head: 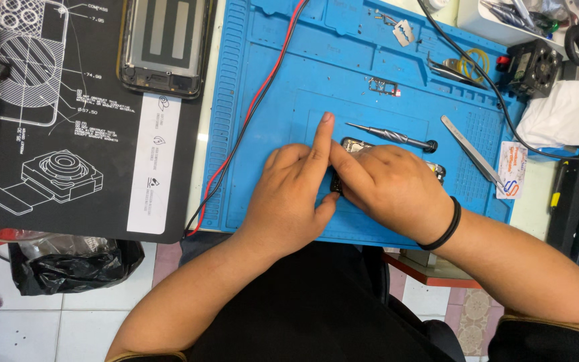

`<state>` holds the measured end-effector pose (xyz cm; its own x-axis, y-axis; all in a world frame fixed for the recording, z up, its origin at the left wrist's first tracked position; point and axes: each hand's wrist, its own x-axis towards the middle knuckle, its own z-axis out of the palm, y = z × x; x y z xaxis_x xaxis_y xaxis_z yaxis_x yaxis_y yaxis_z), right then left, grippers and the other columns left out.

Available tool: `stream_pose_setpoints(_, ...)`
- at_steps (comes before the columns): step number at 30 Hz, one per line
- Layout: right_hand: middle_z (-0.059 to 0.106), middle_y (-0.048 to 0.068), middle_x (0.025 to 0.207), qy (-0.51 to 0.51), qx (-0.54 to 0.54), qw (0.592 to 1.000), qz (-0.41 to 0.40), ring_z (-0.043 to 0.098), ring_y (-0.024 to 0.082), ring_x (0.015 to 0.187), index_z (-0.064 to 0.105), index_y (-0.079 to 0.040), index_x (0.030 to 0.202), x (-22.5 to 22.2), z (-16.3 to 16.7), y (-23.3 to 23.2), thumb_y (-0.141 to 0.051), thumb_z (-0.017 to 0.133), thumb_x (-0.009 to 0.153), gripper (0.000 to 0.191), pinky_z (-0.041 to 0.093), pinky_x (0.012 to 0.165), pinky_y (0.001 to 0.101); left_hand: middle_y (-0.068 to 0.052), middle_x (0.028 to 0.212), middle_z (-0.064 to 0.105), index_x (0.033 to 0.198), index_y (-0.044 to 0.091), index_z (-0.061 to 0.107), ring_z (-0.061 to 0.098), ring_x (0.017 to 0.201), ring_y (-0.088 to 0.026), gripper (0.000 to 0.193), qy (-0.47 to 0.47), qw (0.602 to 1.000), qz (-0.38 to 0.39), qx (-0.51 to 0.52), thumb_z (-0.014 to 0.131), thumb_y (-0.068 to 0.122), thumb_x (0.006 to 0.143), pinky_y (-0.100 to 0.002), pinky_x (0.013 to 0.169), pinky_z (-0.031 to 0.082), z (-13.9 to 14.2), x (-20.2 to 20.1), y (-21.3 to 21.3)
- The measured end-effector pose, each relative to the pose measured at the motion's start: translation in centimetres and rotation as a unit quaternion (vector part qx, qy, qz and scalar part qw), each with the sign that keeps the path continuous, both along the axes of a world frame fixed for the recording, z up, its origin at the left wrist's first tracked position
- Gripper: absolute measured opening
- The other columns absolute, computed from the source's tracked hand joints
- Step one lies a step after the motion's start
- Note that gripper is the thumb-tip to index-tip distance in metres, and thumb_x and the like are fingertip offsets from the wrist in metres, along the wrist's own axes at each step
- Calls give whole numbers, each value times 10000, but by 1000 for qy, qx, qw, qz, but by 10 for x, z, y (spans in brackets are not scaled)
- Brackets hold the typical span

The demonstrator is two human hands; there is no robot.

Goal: The person cleans the screen of a smartphone with a tissue and liquid, then opens the back cover to access the internal components. They use a screwdriver to remove screws and disconnect internal connectors, placing small parts on the work mat.

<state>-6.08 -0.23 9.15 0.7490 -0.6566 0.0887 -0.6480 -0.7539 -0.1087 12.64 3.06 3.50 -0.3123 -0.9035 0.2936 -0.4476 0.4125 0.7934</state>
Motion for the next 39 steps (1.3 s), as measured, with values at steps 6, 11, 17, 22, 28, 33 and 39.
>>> stream_pose_setpoints(6, 608, 52, 774, 57, -125, 988, 71, 645, 199, 706, 628, 17, 1208, 7, 1, 4, -60, 646, 845, 371, 545, 660, 337, -91, 1151, 705, 1601, -64, 103, 625, 1106, -278, 1107, 39, 999, 11, -15, 824, 70, 772, -432, 1057, 445, -1, -1, -1)
stream_pose_setpoints(11, 592, 40, 746, 74, -128, 986, 74, 632, 185, 686, 635, 7, 1163, 12, 1, 3, -66, 630, 846, 326, 536, 658, 325, -69, 1146, 726, 1606, -64, 98, 642, 1081, -259, 1098, 43, 999, 6, -9, 820, 54, 787, -417, 1059, 453, -2, 0, -2)
stream_pose_setpoints(17, 583, 36, 725, 76, -119, 987, 81, 627, 187, 678, 633, -15, 1127, 10, 4, 1, -68, 631, 847, 285, 532, 651, 328, -73, 1163, 727, 1596, -64, 96, 638, 1091, -271, 1107, 32, 999, 6, -21, 825, 57, 771, -421, 1055, 447, 0, 0, -2)
stream_pose_setpoints(22, 576, 34, 710, 82, -142, 984, 71, 616, 178, 657, 645, 14, 1159, 12, 1, 4, -70, 631, 835, 335, 524, 626, 322, -65, 1147, 737, 1597, -68, 93, 647, 1094, -259, 1110, 36, 999, 3, -15, 826, 53, 773, -421, 1061, 448, 0, -1, -3)
stream_pose_setpoints(28, 592, 44, 756, 77, -150, 984, 54, 620, 177, 670, 638, 17, 1158, 12, -5, 5, -67, 636, 860, 310, 536, 633, 312, -78, 1129, 720, 1596, -76, 98, 644, 1078, -269, 1110, 33, 999, -1, -3, 828, 49, 770, -416, 1042, 461, -2, 0, -3)
stream_pose_setpoints(33, 619, 49, 798, 72, -144, 986, 50, 630, 180, 690, 633, 18, 1181, 12, -5, 3, -65, 645, 857, 334, 545, 649, 314, -87, 1126, 702, 1597, -70, 106, 640, 1080, -278, 1114, 29, 1000, -2, 2, 828, 45, 757, -420, 1043, 460, -1, -1, -4)
stream_pose_setpoints(39, 707, 85, 924, -15, -14, 1000, 22, 681, 268, 773, 608, 24, 1300, 7, 6, 0, -104, 685, 804, 518, 551, 690, 390, -93, 1128, 703, 1602, -43, 114, 623, 1123, -290, 1121, 21, 1000, 1, 9, 829, 63, 745, -431, 1062, 444, 0, -1, -2)
